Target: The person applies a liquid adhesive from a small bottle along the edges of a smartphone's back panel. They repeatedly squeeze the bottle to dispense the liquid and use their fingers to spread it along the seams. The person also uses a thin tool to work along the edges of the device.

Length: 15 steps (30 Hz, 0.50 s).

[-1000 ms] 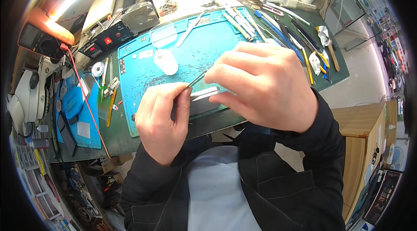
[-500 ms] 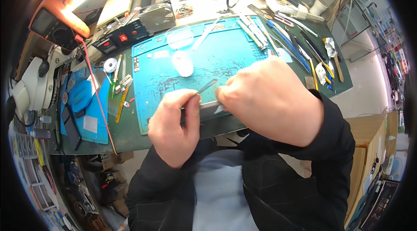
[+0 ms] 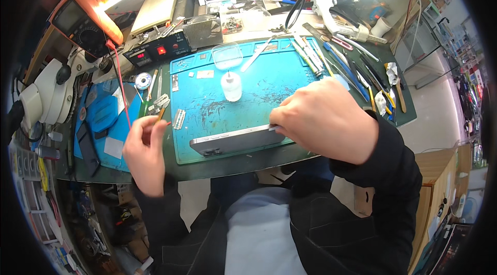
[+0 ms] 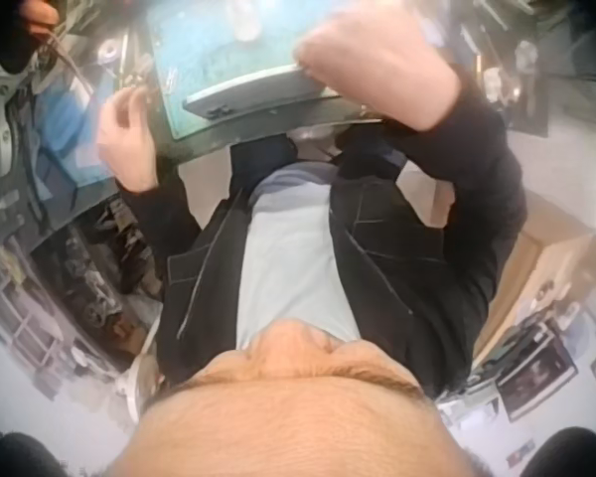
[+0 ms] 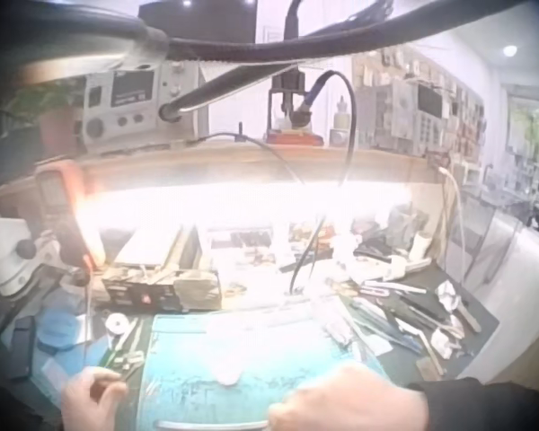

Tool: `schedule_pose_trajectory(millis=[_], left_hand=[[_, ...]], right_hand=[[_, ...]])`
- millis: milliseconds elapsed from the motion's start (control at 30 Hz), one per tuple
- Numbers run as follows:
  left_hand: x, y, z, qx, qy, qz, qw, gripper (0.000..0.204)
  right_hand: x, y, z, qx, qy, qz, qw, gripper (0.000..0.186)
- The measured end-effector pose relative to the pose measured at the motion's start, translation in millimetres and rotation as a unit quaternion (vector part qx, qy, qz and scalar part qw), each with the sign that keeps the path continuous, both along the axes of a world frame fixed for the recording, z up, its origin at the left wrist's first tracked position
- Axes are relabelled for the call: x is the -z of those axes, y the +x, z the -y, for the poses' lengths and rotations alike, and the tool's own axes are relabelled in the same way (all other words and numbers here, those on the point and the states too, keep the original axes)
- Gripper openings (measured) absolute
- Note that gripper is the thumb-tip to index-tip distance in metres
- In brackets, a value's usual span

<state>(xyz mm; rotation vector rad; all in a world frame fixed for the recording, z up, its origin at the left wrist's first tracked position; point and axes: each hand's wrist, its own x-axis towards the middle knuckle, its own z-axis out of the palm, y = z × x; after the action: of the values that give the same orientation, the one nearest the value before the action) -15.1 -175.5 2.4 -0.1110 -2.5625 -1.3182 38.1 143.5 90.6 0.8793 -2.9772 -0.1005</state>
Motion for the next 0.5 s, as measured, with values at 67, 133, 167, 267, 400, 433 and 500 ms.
schedule_pose_trajectory(millis=[67, 133, 167, 267, 400, 433, 500], left_hand=[[7.7, 14.5, 0.7, 0.218, 0.103, -0.011, 0.97, 0.054], [13.7, 29.9, -14.3, 0.285, 0.05, 0.027, 0.957, 0.057], [22.5, 35.5, -22.4, 0.254, 0.121, 0.096, 0.955, 0.052], [27.3, 37.2, -37.3, 0.208, 0.275, 0.109, 0.932, 0.04], [-1.6, 16.1, -56.4, 0.2, 0.3, 0.04, 0.932, 0.038], [-2.8, 8.9, -61.2, 0.2, 0.284, 0.011, 0.937, 0.041], [0.4, -4.0, -74.8, 0.215, 0.297, -0.006, 0.93, 0.041]], right_hand=[[-2.2, -5.0, -2.8, 0.001, -0.003, 0.008, 1.0, 0.011], [-2.7, -11.6, -4.8, -0.016, -0.028, 0.026, 0.999, 0.009], [-2.9, -12.9, -6.3, -0.023, -0.039, 0.036, 0.998, 0.008], [-4.2, -12.7, -12.9, -0.018, -0.068, 0.058, 0.996, 0.009], [14.3, -5.5, -29.8, 0.095, -0.292, 0.288, 0.907, 0.02], [32.5, -1.4, -31.7, 0.104, -0.365, 0.267, 0.886, 0.021], [62.8, 6.4, -37.1, 0.129, -0.488, 0.256, 0.825, 0.022]])
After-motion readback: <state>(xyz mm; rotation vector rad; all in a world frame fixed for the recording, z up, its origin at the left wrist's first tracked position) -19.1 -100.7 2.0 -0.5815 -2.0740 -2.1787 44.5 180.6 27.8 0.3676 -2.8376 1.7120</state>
